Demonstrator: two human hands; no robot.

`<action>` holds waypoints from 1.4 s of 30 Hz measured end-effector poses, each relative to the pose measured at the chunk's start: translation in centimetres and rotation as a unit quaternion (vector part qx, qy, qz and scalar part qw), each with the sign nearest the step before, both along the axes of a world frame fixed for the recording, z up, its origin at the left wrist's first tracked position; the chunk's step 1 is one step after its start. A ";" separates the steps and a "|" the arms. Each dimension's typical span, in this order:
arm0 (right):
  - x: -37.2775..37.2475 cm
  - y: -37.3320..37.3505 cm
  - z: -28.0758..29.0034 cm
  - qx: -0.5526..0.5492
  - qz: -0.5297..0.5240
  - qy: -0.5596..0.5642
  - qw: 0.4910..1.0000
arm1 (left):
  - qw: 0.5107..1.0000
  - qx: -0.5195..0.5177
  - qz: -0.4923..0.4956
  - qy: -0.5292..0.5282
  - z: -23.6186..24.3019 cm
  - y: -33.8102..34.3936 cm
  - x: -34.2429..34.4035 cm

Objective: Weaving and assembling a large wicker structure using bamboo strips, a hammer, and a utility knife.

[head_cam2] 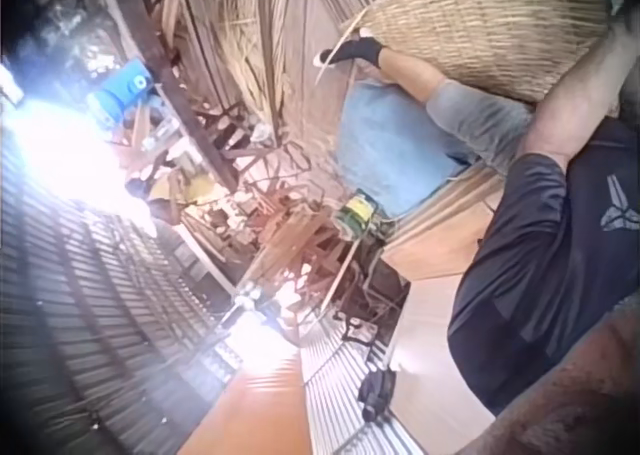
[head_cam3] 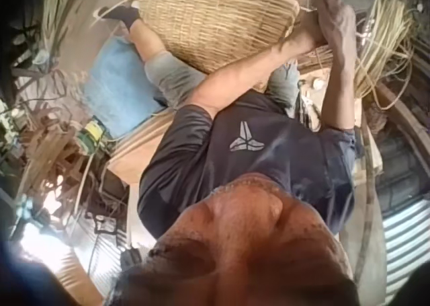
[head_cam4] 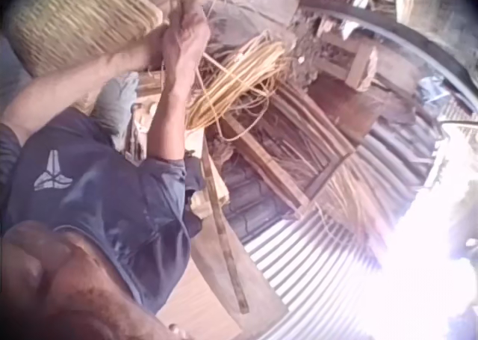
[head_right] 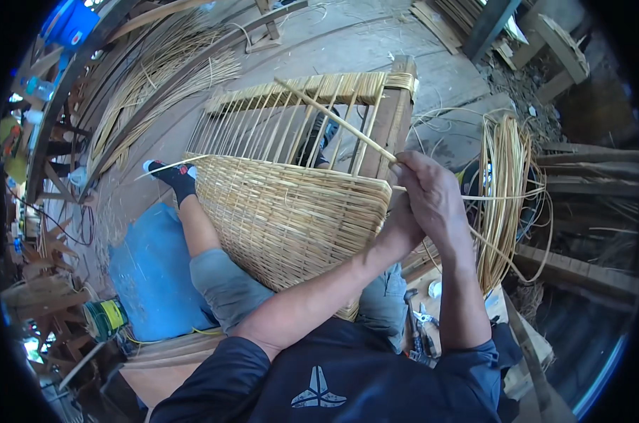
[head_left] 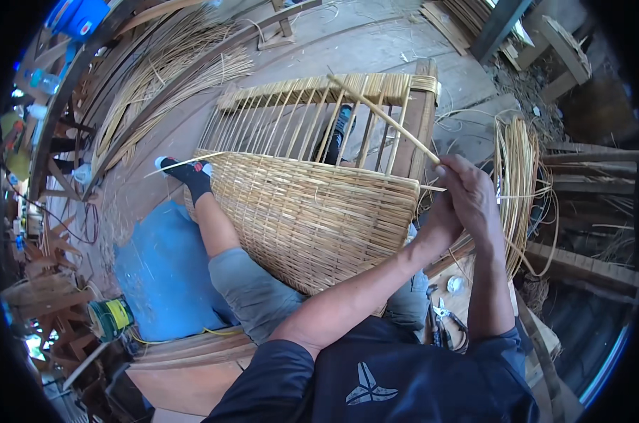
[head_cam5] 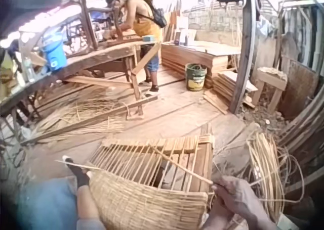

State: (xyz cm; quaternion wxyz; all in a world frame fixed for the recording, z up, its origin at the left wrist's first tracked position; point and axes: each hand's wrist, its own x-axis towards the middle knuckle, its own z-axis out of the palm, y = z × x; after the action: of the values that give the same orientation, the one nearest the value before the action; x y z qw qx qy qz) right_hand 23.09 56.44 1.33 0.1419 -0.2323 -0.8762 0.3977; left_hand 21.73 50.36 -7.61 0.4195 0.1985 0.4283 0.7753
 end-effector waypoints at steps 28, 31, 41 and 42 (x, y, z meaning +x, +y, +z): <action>-4.2 5.7 -5.3 0.104 -0.017 -0.281 0.954 | 0.745 -0.370 0.117 0.543 -10.0 -4.3 -20.0; -6.7 2.7 -6.3 0.194 -0.005 -0.232 0.953 | 0.689 -0.423 0.241 0.537 -8.8 -5.9 -21.1; -11.0 1.9 -8.4 0.214 0.069 -0.274 0.935 | 0.667 -0.460 0.125 0.572 -10.6 -7.2 -20.7; -11.3 1.5 -8.8 0.253 0.086 -0.294 0.918 | 0.678 -0.441 0.185 0.558 -11.1 -6.9 -20.9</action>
State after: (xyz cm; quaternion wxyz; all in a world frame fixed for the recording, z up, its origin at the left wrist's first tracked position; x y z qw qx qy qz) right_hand 11.80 57.96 -7.45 -0.1021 -0.2191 -0.9664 0.0870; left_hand 0.85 43.49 -18.72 -0.0107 0.3035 0.9031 0.3036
